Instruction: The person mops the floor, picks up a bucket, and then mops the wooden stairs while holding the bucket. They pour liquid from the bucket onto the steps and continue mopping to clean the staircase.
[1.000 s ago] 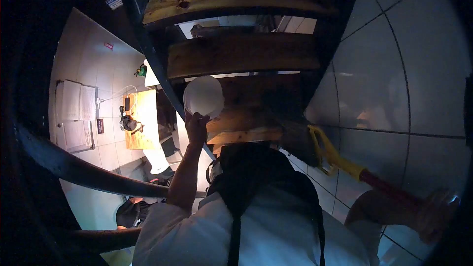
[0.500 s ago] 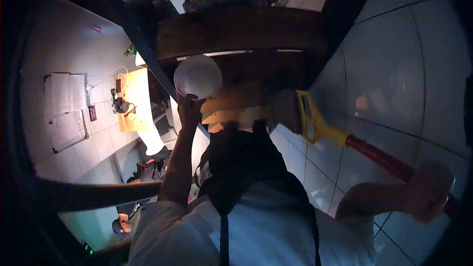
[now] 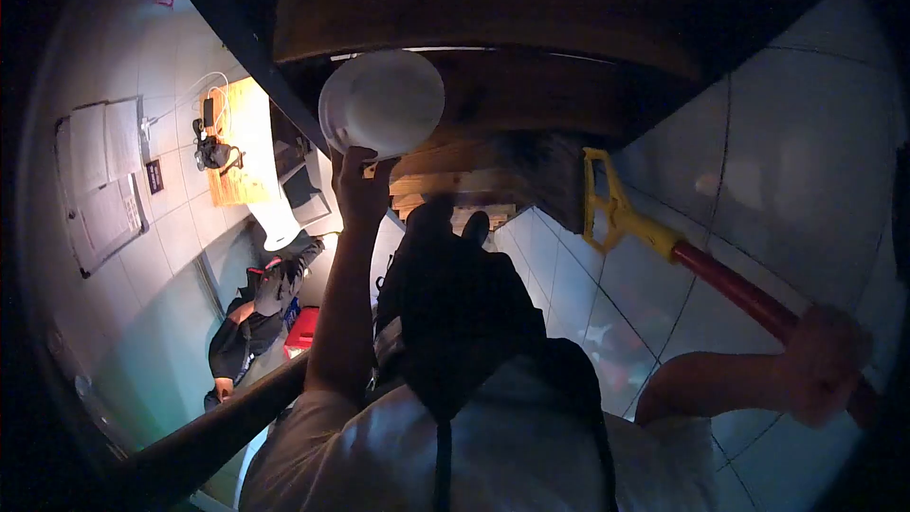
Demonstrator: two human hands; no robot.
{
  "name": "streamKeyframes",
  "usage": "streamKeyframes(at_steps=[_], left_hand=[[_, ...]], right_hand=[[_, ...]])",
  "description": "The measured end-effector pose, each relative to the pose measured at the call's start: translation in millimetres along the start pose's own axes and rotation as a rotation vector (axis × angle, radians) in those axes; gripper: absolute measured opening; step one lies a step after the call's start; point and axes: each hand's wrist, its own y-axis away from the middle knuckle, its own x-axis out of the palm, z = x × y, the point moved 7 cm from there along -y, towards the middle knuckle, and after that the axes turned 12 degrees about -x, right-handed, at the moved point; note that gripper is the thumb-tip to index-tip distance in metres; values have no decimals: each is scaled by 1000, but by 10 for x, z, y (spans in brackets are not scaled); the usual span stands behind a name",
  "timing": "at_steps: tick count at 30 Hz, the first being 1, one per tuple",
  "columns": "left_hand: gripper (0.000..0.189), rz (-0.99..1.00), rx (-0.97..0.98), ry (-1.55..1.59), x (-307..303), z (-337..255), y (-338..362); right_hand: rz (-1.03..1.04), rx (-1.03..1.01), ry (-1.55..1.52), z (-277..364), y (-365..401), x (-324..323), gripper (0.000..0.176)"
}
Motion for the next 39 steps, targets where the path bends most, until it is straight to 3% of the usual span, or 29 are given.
streamKeyframes(at_steps=[1, 3, 5, 7, 9, 11, 14, 19, 25, 29, 33, 35, 36, 37, 39], left_hand=[[33, -2, 8, -22, -5, 14, 8], [33, -2, 31, -65, -6, 31, 8], [34, 11, 7, -92, -13, 25, 25], [34, 28, -16, -57, 12, 89, 5], [28, 27, 19, -42, -2, 122, 5], [26, -25, 14, -146, 14, 275, -7], [26, -41, 28, -156, 17, 144, 45], [23, 20, -68, -27, 119, 402, -78], [25, 25, -57, -21, 104, 219, -124], [26, 8, -56, -55, 95, 350, -178], [27, -48, 47, -108, 97, 97, -135], [28, -18, -26, -93, 115, 205, -162], [29, 0, -57, -85, 115, 233, -186], [26, 23, -67, 140, 130, 249, -166], [22, -16, 103, -163, 68, 179, -117]], right_hand=[[37, 45, -98, -62, -19, 64, 22], [91, -51, -105, -107, -48, 93, 24], [201, -293, -27, -189, -86, 83, 26], [453, -482, -185, -344, -79, 208, 31], [697, -361, -329, -586, 9, 423, 42], [854, 17, -348, -951, 256, 742, 45], [943, -80, -388, -1163, 482, 587, 45], [824, -555, -141, -1082, 544, -29, 39], [656, -386, -260, -1444, 1020, 41, 30], [464, -106, -253, -1867, 920, 223, 31], [553, -165, -282, -1882, 949, 432, 31], [582, -225, -294, -1797, 1062, 503, 24], [525, -157, -388, -1841, 1128, 447, 20], [486, -117, -438, -1869, 1160, 389, 17], [423, -62, -500, -1919, 1187, 289, 12]])
